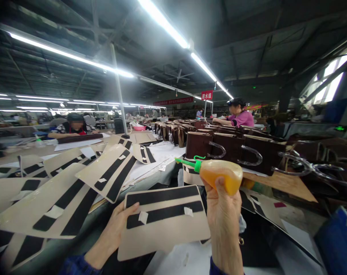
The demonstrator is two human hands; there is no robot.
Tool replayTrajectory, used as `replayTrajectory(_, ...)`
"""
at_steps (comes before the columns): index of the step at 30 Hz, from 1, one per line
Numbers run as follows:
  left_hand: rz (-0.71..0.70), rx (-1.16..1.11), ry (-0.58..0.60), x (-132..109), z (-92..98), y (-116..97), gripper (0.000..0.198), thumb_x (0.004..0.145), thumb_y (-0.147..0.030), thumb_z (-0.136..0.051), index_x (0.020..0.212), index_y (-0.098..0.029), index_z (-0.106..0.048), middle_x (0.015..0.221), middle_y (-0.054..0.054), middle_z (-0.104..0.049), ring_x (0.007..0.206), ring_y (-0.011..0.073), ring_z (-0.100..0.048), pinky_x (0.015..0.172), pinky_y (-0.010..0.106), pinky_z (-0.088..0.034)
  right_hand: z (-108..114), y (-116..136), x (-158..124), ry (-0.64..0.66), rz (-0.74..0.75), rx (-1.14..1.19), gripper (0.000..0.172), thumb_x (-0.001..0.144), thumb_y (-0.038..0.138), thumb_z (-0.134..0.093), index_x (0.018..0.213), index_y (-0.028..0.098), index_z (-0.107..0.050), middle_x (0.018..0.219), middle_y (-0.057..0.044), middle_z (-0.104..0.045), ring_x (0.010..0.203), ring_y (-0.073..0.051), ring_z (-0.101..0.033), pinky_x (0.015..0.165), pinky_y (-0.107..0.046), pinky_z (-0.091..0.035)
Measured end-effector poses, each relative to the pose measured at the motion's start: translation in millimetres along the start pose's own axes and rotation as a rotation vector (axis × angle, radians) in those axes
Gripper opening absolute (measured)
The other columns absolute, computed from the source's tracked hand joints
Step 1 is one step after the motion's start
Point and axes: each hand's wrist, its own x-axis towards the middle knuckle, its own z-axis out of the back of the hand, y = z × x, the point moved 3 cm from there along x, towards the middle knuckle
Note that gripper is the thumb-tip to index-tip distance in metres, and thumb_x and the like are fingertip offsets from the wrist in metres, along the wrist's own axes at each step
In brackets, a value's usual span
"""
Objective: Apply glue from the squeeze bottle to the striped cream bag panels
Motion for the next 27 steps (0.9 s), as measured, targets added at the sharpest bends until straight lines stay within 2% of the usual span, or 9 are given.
replayTrajectory(6,0.014,-0.043,-0.029,-12.6,1.9,33.1,0.051,0.071,-0.039,-0.079,0.113,-0.017,-0.061,0.103,0.007,-0.078,0.099,0.027,-0.073,0.086,0.033,-0.054,-0.3,-3.2,0.9,0.003,-0.027,0.039,0.044,0.063,0.036,-0.093,0.099,0.019,-0.074,0.098,-0.004,-0.075,0.086,-0.018,-0.074,0.078,-0.031,-0.064)
replayTrajectory(10,0.075,-0.048,-0.047,-19.4,0.7,46.1,0.056,0.07,-0.038,-0.078,0.118,-0.017,-0.056,0.1,0.008,-0.078,0.097,0.0279,-0.073,0.083,0.034,-0.054,3.3,-2.9,1.8,-0.02,-0.026,0.047,0.043,0.061,0.035,-0.094,0.096,0.019,-0.073,0.094,-0.003,-0.075,0.086,-0.017,-0.073,0.078,-0.031,-0.064)
replayTrajectory(15,0.149,0.009,0.042,-21.5,-8.1,42.8,0.06,0.064,-0.037,-0.083,0.114,-0.014,-0.059,0.085,0.009,-0.078,0.084,0.031,-0.075,0.074,0.037,-0.054,4.8,-2.5,2.8,-0.018,-0.007,0.041,0.045,0.062,0.035,-0.093,0.098,0.018,-0.072,0.094,-0.004,-0.075,0.086,-0.017,-0.073,0.077,-0.031,-0.064)
replayTrajectory(19,0.166,0.102,0.146,-25.2,-14.0,30.2,0.052,0.068,-0.042,-0.083,0.106,-0.011,-0.067,0.087,0.012,-0.078,0.092,0.031,-0.073,0.078,0.035,-0.053,3.8,-2.9,2.9,-0.021,-0.018,0.058,0.047,0.06,0.034,-0.094,0.098,0.018,-0.072,0.095,-0.003,-0.074,0.085,-0.017,-0.073,0.077,-0.03,-0.064)
replayTrajectory(22,0.176,0.171,0.207,-25.9,-13.3,28.0,0.05,0.07,-0.051,-0.083,0.097,-0.01,-0.072,0.087,0.012,-0.077,0.09,0.0303,-0.072,0.081,0.036,-0.052,2.1,-2.2,2.1,-0.022,-0.017,0.052,0.047,0.059,0.036,-0.095,0.097,0.018,-0.072,0.091,-0.003,-0.074,0.083,-0.016,-0.073,0.076,-0.029,-0.064)
replayTrajectory(27,0.146,0.27,0.149,-19.6,-6.1,36.7,0.055,0.068,-0.063,-0.081,0.09,-0.014,-0.073,0.079,0.007,-0.074,0.091,0.0299,-0.068,0.083,0.036,-0.049,0.9,-2.5,0.7,-0.012,-0.022,0.031,0.047,0.06,0.036,-0.094,0.097,0.019,-0.072,0.091,-0.003,-0.074,0.084,-0.016,-0.073,0.077,-0.029,-0.064)
